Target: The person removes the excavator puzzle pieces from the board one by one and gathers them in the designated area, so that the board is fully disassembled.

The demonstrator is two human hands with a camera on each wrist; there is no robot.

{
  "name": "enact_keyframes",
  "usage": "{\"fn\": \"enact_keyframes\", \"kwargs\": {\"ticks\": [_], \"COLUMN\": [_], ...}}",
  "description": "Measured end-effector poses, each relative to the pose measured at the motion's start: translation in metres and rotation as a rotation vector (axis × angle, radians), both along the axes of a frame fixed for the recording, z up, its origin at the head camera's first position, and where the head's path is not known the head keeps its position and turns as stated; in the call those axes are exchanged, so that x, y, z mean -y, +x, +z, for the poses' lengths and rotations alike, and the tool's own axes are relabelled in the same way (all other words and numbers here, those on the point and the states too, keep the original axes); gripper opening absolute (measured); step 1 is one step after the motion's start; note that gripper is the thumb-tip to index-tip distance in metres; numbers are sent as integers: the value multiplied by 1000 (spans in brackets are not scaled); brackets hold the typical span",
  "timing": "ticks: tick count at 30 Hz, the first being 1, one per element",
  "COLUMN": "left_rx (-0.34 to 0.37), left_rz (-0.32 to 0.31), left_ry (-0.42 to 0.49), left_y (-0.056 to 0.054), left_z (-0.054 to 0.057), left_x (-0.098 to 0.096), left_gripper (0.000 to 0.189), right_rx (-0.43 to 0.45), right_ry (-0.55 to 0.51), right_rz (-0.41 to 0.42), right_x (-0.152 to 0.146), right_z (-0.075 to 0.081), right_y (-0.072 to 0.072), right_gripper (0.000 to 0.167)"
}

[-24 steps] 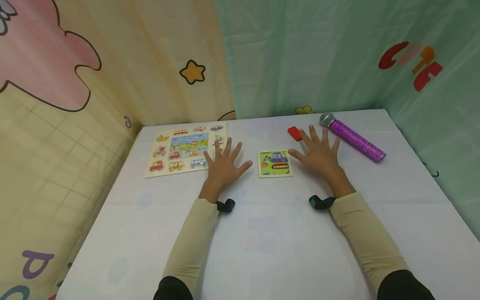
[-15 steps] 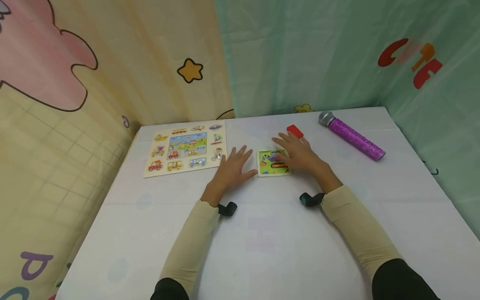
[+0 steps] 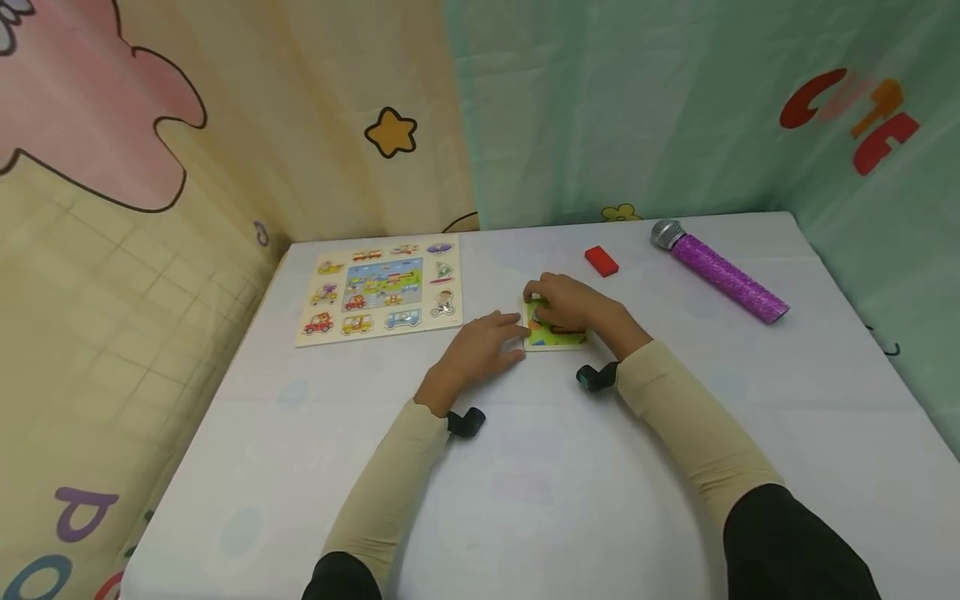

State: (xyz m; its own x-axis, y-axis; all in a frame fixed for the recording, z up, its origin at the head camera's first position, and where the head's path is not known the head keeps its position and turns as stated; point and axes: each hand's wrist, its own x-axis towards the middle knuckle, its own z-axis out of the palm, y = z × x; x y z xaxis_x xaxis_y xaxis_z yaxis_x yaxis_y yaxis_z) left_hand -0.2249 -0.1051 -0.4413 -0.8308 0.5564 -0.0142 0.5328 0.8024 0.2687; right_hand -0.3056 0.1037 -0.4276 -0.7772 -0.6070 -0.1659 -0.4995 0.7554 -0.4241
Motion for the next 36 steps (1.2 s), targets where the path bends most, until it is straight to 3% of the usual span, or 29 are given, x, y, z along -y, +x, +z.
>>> {"fn": "enact_keyframes", "kwargs": {"ticks": [5,16,29,36], "left_rx": [0,18,21,-51], "left_rz": [4,6,13,25], "left_ry": [-7,-4,-23,-57], "left_y": [2,4,3,3], "left_z": [2,2,2,2], "left_x": [-2,-3,-6,-10], "left_gripper": [41,43,43,34], "right_rx": [78,119,51,23], "right_ry": [-2,79,84,87], "right_rz": [-24,-74,-47,-41], "right_x": [5,17,16,17], "right_z": [2,12,4,-3], "right_y": [-3,0,-3,-7], "right_gripper": [28,20,18,11]}}
